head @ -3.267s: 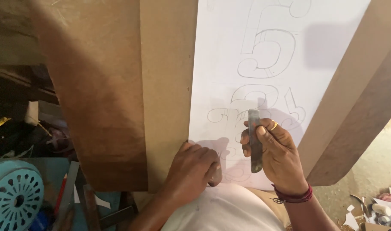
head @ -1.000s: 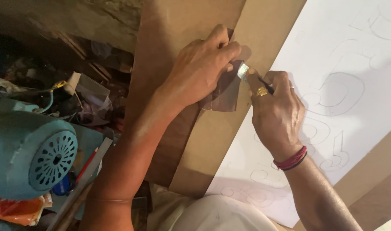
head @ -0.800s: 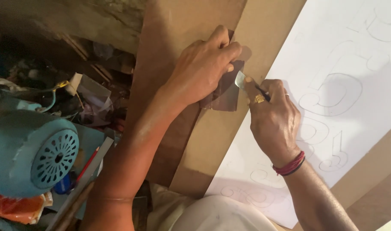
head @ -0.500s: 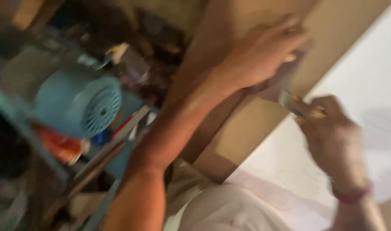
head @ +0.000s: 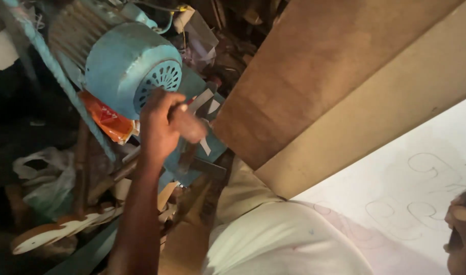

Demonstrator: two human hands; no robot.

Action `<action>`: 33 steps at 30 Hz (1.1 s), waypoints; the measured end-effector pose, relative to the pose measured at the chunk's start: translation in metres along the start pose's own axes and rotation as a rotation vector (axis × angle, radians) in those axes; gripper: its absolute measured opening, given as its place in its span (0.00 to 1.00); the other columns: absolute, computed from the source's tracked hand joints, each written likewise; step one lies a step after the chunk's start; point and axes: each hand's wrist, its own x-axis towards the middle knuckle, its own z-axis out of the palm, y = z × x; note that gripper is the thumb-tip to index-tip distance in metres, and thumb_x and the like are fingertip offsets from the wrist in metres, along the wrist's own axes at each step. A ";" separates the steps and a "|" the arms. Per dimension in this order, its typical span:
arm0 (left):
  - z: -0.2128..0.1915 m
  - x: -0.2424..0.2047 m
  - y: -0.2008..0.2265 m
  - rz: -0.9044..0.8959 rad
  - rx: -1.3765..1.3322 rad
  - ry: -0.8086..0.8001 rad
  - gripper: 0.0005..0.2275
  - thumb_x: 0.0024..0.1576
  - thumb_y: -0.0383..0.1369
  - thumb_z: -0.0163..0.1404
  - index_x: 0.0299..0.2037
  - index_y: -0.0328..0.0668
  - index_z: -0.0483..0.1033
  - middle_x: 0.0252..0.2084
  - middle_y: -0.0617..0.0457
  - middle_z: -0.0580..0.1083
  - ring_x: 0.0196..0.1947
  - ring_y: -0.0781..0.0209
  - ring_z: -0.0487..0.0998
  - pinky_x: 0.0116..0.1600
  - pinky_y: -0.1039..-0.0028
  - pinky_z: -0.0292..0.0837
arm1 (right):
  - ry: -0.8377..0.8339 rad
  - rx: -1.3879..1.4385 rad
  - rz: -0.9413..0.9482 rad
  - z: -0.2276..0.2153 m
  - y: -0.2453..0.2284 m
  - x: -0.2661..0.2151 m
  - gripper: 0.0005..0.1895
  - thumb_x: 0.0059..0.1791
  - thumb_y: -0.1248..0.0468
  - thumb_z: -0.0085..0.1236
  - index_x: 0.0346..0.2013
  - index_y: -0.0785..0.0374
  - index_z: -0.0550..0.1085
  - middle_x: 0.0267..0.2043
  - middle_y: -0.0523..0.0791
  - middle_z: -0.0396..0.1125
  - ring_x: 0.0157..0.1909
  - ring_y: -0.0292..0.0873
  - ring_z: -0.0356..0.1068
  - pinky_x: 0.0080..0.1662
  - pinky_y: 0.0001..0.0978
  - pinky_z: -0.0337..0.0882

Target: Cutting out lettering and numerical shapes from paper using a utility knife on a cardboard backing.

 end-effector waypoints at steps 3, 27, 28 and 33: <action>0.004 -0.017 -0.024 0.105 0.311 -0.010 0.10 0.55 0.22 0.57 0.45 0.37 0.77 0.43 0.44 0.74 0.41 0.41 0.78 0.43 0.54 0.73 | -0.016 0.098 -0.032 0.026 -0.082 -0.030 0.26 0.55 0.45 0.58 0.37 0.67 0.65 0.28 0.43 0.60 0.28 0.36 0.61 0.26 0.26 0.59; 0.065 0.010 -0.072 -0.057 0.921 -0.523 0.23 0.59 0.38 0.52 0.65 0.42 0.71 0.71 0.43 0.65 0.65 0.48 0.71 0.64 0.56 0.69 | 0.062 0.072 -0.259 0.058 -0.257 -0.063 0.29 0.45 0.74 0.65 0.62 0.65 0.71 0.33 0.43 0.72 0.35 0.36 0.74 0.39 0.26 0.74; 0.065 0.012 -0.064 -0.045 0.918 -0.524 0.23 0.59 0.38 0.52 0.65 0.42 0.71 0.71 0.43 0.65 0.65 0.48 0.71 0.64 0.56 0.69 | 0.073 0.071 -0.255 0.058 -0.258 -0.065 0.29 0.45 0.74 0.65 0.62 0.65 0.71 0.33 0.43 0.72 0.35 0.36 0.74 0.39 0.26 0.74; 0.050 0.025 0.018 0.139 0.615 -0.242 0.15 0.67 0.35 0.52 0.60 0.35 0.73 0.65 0.43 0.72 0.65 0.51 0.73 0.70 0.61 0.71 | 0.001 0.000 -0.250 0.056 -0.266 -0.070 0.29 0.45 0.69 0.66 0.61 0.61 0.71 0.35 0.45 0.75 0.34 0.38 0.77 0.37 0.29 0.76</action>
